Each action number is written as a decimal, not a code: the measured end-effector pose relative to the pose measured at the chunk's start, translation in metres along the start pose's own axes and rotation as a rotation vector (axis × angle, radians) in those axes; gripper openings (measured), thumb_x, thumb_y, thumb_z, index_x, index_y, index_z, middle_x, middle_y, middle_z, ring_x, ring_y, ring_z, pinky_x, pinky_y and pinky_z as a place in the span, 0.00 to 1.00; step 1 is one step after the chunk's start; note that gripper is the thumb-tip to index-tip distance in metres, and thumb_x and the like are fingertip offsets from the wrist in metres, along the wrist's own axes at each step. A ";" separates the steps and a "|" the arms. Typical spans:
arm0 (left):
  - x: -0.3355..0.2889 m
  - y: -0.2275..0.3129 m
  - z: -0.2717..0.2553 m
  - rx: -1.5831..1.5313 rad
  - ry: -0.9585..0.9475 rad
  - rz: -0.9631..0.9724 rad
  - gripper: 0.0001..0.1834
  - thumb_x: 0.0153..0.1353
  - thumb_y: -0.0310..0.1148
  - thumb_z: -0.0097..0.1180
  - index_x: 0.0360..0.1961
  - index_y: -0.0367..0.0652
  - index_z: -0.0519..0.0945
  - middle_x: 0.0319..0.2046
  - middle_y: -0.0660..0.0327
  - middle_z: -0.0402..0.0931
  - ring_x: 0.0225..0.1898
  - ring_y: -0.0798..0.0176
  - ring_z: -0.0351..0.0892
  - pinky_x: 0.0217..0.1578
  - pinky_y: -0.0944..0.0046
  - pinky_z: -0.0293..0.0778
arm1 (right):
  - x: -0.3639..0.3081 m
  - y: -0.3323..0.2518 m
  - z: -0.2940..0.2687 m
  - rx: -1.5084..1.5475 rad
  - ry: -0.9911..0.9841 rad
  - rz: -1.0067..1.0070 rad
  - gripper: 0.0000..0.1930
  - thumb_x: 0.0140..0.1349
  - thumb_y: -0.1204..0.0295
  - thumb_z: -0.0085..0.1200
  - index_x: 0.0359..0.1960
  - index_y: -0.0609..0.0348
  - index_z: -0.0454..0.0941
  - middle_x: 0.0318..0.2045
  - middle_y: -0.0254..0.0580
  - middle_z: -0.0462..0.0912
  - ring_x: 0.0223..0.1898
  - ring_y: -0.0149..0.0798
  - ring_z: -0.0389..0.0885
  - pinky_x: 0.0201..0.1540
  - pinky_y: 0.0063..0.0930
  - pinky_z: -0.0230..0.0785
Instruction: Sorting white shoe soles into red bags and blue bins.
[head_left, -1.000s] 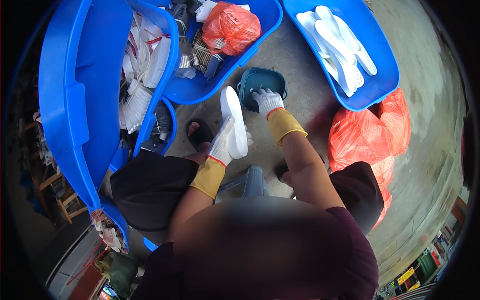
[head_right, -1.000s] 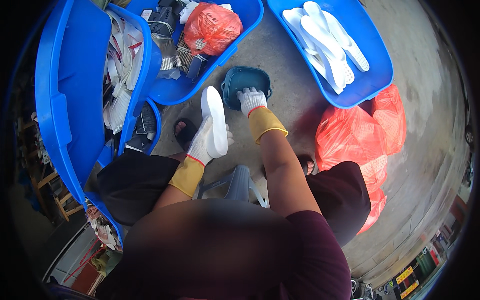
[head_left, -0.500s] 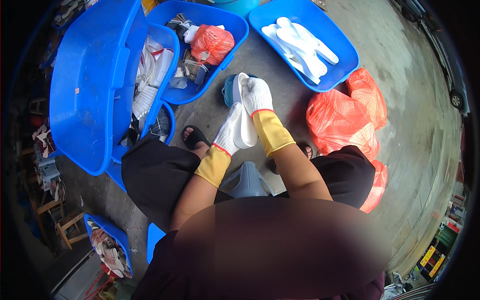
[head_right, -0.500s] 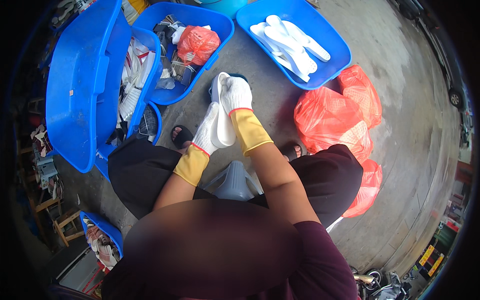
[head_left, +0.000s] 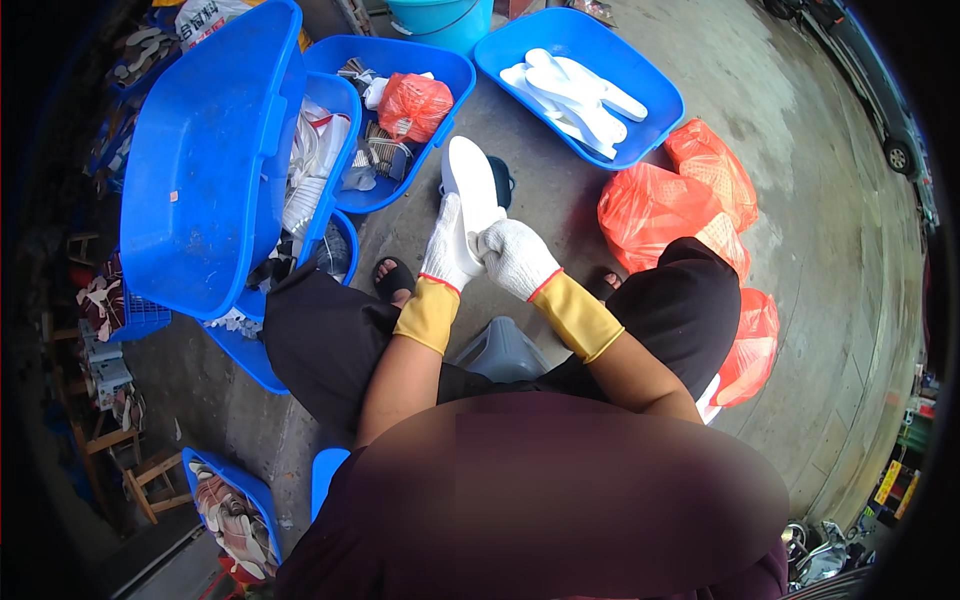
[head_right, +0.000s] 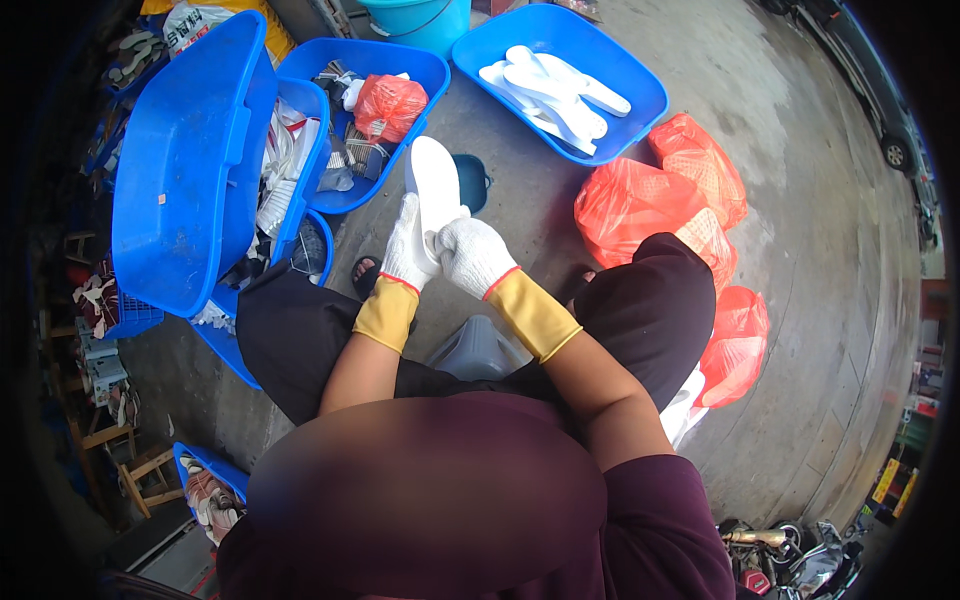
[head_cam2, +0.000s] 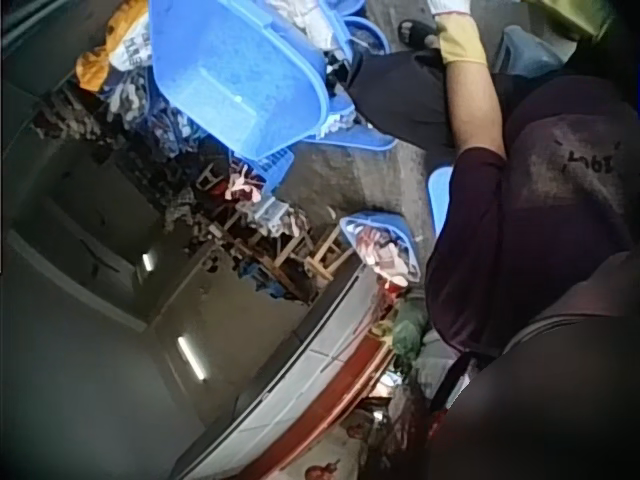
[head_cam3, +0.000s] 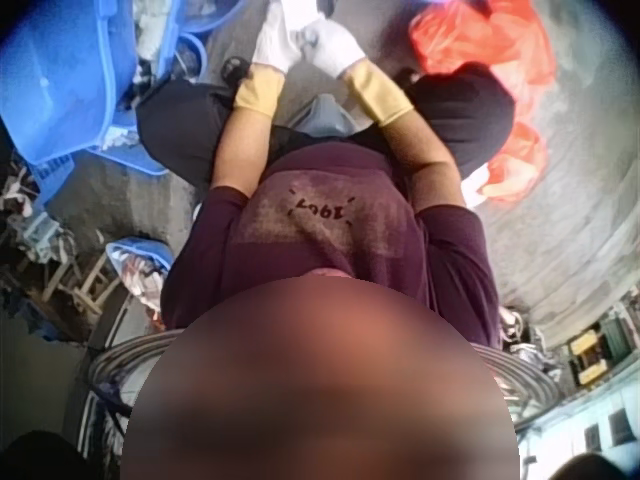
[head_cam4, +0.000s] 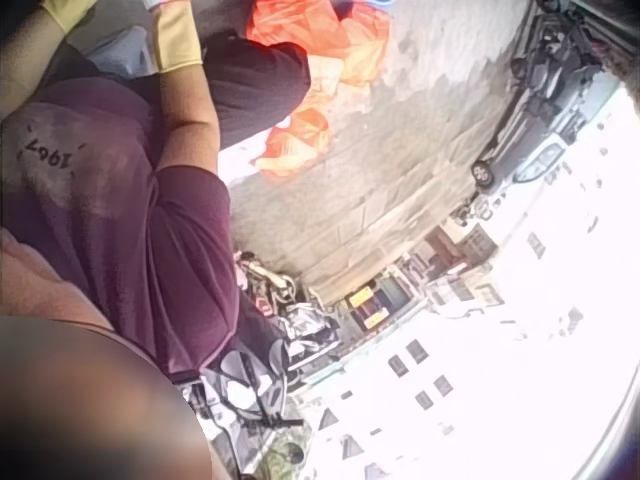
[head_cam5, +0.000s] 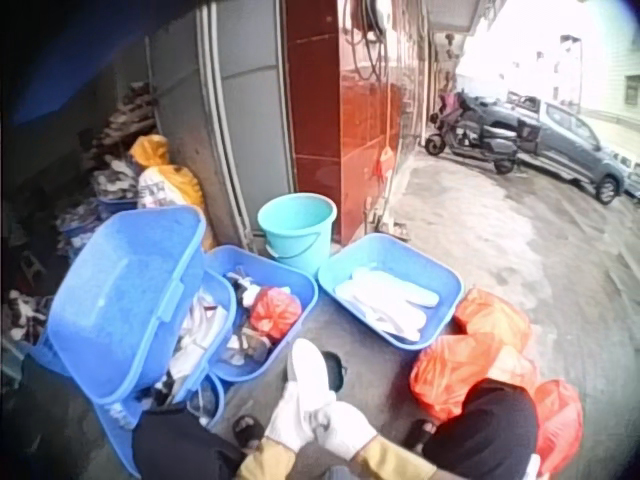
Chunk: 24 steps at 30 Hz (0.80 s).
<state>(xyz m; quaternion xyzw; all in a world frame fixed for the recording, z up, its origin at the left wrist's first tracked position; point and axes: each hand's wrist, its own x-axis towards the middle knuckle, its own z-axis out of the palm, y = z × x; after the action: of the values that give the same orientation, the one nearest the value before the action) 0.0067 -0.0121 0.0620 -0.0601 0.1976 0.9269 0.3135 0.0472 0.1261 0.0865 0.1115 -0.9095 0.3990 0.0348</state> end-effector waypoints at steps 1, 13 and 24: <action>0.000 -0.002 0.005 -0.031 0.001 -0.041 0.39 0.75 0.59 0.49 0.76 0.44 0.63 0.69 0.52 0.70 0.66 0.48 0.74 0.67 0.46 0.70 | 0.009 0.010 -0.004 -0.062 0.007 0.065 0.09 0.60 0.76 0.58 0.22 0.58 0.83 0.25 0.59 0.81 0.32 0.63 0.82 0.36 0.47 0.75; -0.007 -0.028 0.022 -0.115 -0.171 -0.257 0.37 0.77 0.56 0.47 0.78 0.46 0.59 0.74 0.54 0.65 0.74 0.50 0.65 0.73 0.44 0.61 | 0.091 0.054 -0.013 -0.214 0.426 0.027 0.11 0.67 0.72 0.52 0.41 0.57 0.88 0.48 0.57 0.86 0.53 0.55 0.85 0.55 0.38 0.76; 0.015 -0.005 -0.034 -0.105 -0.085 -0.085 0.30 0.78 0.54 0.47 0.71 0.48 0.68 0.66 0.56 0.72 0.70 0.52 0.70 0.72 0.47 0.63 | 0.027 0.022 0.016 0.830 0.147 -0.100 0.04 0.56 0.84 0.50 0.29 0.62 0.75 0.27 0.40 0.76 0.31 0.35 0.71 0.39 0.29 0.66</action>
<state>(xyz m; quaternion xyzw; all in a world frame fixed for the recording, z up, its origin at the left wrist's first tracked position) -0.0025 -0.0145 0.0258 -0.0455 0.1328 0.9236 0.3569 0.0160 0.1241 0.0644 0.1313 -0.6601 0.7362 0.0709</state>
